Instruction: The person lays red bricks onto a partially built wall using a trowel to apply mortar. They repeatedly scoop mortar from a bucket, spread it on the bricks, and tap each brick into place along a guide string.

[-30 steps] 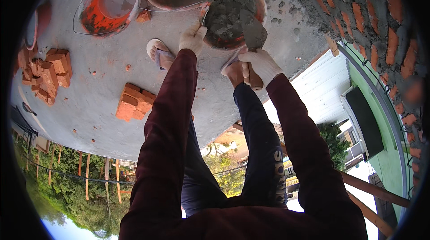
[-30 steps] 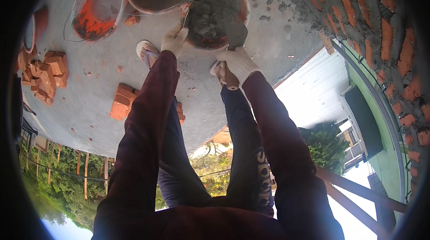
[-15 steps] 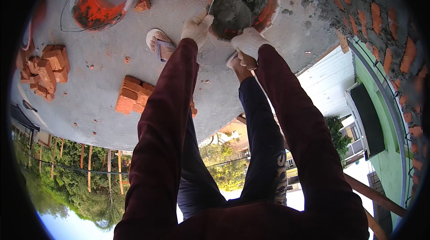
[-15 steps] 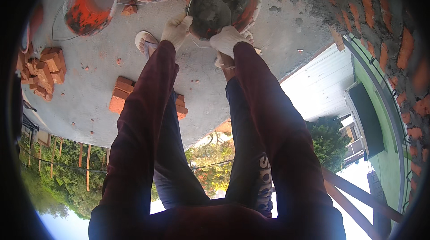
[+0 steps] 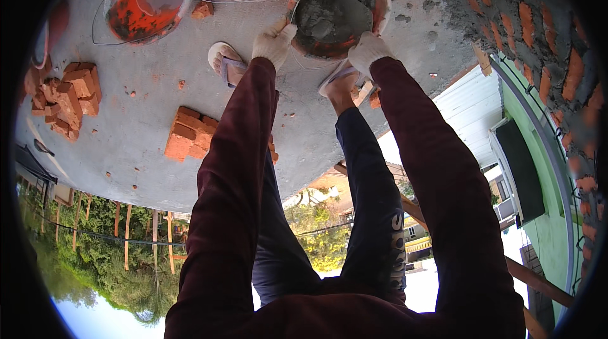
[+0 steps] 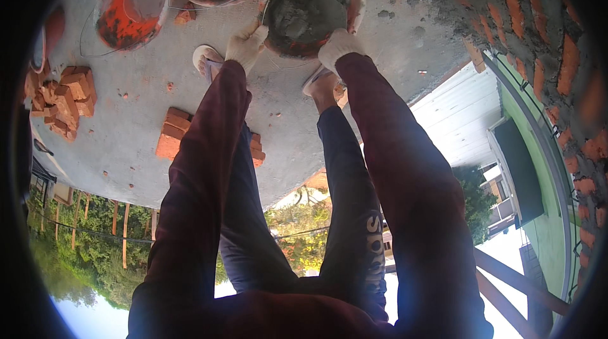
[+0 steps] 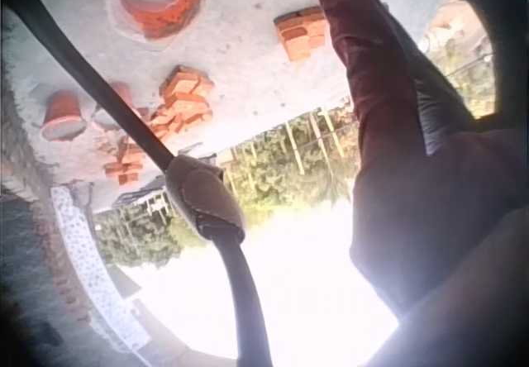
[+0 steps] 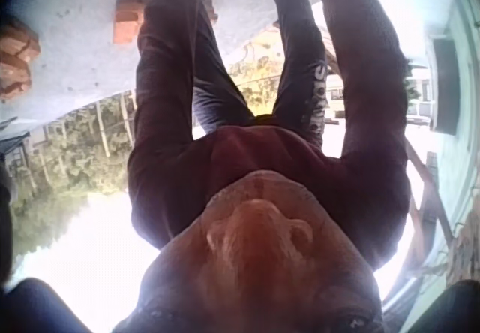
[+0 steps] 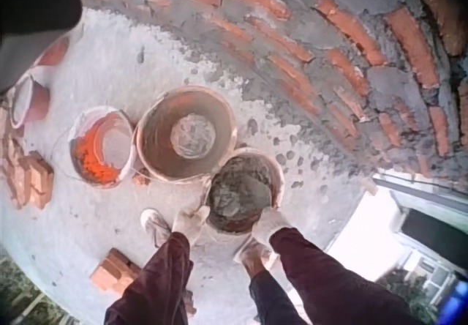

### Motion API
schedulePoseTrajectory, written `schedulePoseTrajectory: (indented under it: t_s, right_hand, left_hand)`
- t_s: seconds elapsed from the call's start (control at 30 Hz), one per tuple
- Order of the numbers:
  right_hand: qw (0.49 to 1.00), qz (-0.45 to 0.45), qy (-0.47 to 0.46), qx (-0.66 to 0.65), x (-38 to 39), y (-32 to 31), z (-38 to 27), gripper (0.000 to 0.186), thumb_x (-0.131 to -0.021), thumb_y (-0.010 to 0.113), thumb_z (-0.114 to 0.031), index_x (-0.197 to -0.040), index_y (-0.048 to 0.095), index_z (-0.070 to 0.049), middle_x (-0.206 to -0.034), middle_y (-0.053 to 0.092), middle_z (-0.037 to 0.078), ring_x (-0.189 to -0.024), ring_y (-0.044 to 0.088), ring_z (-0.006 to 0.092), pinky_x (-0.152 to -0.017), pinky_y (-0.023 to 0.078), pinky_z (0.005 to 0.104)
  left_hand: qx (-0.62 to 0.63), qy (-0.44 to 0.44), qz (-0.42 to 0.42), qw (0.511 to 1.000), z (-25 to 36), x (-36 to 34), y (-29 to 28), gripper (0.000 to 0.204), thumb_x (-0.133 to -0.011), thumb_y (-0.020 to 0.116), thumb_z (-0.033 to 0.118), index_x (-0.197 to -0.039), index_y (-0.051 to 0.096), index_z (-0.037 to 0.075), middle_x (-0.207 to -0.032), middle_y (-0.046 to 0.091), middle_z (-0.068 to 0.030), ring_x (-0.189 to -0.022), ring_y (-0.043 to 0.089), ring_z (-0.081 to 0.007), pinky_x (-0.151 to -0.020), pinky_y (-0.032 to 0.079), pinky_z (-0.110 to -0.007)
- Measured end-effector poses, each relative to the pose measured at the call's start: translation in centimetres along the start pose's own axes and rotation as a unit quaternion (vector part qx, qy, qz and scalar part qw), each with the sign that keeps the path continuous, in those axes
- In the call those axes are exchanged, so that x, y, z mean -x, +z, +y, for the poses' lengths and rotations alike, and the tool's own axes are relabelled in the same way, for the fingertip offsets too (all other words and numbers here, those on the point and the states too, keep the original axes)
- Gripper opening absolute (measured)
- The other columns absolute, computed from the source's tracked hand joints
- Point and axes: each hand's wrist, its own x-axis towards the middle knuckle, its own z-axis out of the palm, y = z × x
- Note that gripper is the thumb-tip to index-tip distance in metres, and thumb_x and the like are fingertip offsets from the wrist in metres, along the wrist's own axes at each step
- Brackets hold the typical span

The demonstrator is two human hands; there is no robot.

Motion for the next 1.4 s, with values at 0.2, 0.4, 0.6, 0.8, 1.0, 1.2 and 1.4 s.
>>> schedulePoseTrajectory:
  t_s: [0.2,0.4,0.6,0.8,1.0,1.2,1.4]
  right_hand:
    - [0.915,-0.067,-0.121,-0.380,-0.6,3.5,-3.0,0.017,-0.081,0.072,-0.019,-0.088,0.068,-0.005,-0.080,0.068,0.011,-0.076,0.066,0.0264,-0.067,0.053,0.0393]
    - [0.450,-0.122,0.050,-0.883,2.2,2.1,-8.7,0.015,-0.094,0.064,-0.022,-0.092,0.055,-0.011,-0.066,0.051,0.000,-0.049,0.047,0.0126,-0.044,0.038,0.0311]
    - [-0.154,-0.220,-0.217,-0.938,0.6,-2.3,-7.8,0.022,-0.102,0.052,-0.012,-0.110,0.053,0.008,-0.072,0.050,-0.001,-0.052,0.054,0.0084,-0.044,0.047,0.0264]
    - [-0.295,-0.191,-0.274,-0.895,5.4,-2.3,-7.9,0.035,-0.102,0.057,-0.022,-0.121,0.053,0.008,-0.082,0.059,0.005,-0.054,0.057,0.0102,-0.044,0.048,0.0288]
    - [0.310,-0.161,0.042,-0.936,14.1,-3.6,-4.0,0.040,-0.109,0.049,-0.041,-0.125,0.053,-0.005,-0.085,0.062,0.007,-0.055,0.058,0.0140,-0.042,0.045,0.0299]
    - [0.869,0.024,0.094,-0.485,1.5,-5.2,-3.5,0.044,-0.107,0.044,-0.038,-0.118,0.057,0.002,-0.082,0.065,0.014,-0.067,0.066,0.0285,-0.059,0.054,0.0425]
    - [0.955,-0.188,0.069,-0.221,2.2,-6.0,-4.3,0.062,-0.100,0.037,-0.044,-0.114,0.066,0.008,-0.120,0.066,0.032,-0.117,0.065,0.0386,-0.097,0.050,0.0493]
  left_hand:
    - [-0.003,-0.031,-0.012,0.999,-1.3,-1.1,-2.0,0.022,-0.104,0.062,0.017,-0.120,0.072,0.007,-0.094,0.066,0.0077,-0.077,0.054,-0.0029,-0.069,0.046,-0.021]
    - [-0.015,-0.073,0.024,0.997,-0.8,-0.4,-1.9,0.021,-0.105,0.063,0.023,-0.115,0.074,0.009,-0.088,0.064,0.0091,-0.071,0.051,-0.0027,-0.064,0.044,-0.022]
    - [-0.033,-0.073,0.101,0.992,0.2,0.1,-1.4,0.031,-0.104,0.065,0.026,-0.130,0.071,0.009,-0.084,0.060,0.0115,-0.067,0.048,-0.0016,-0.062,0.041,-0.021]
    - [0.029,-0.033,0.161,0.986,0.1,6.1,-0.8,0.060,-0.103,0.064,0.041,-0.153,0.049,0.010,-0.135,0.061,-0.0032,-0.115,0.058,-0.0133,-0.100,0.047,-0.031]
    - [0.171,-0.098,0.177,0.964,0.2,19.3,1.7,0.062,-0.103,0.064,0.042,-0.152,0.047,0.007,-0.143,0.056,-0.0069,-0.123,0.057,-0.0172,-0.106,0.045,-0.036]
    - [0.158,-0.079,0.120,0.977,-2.3,17.0,3.8,0.053,-0.104,0.065,0.027,-0.146,0.053,-0.002,-0.140,0.061,-0.0099,-0.125,0.057,-0.0140,-0.105,0.043,-0.026]
    - [0.160,-0.030,0.144,0.976,-1.3,16.8,2.0,0.061,-0.103,0.066,0.037,-0.149,0.050,0.001,-0.128,0.060,-0.0022,-0.114,0.057,-0.0090,-0.101,0.046,-0.027]
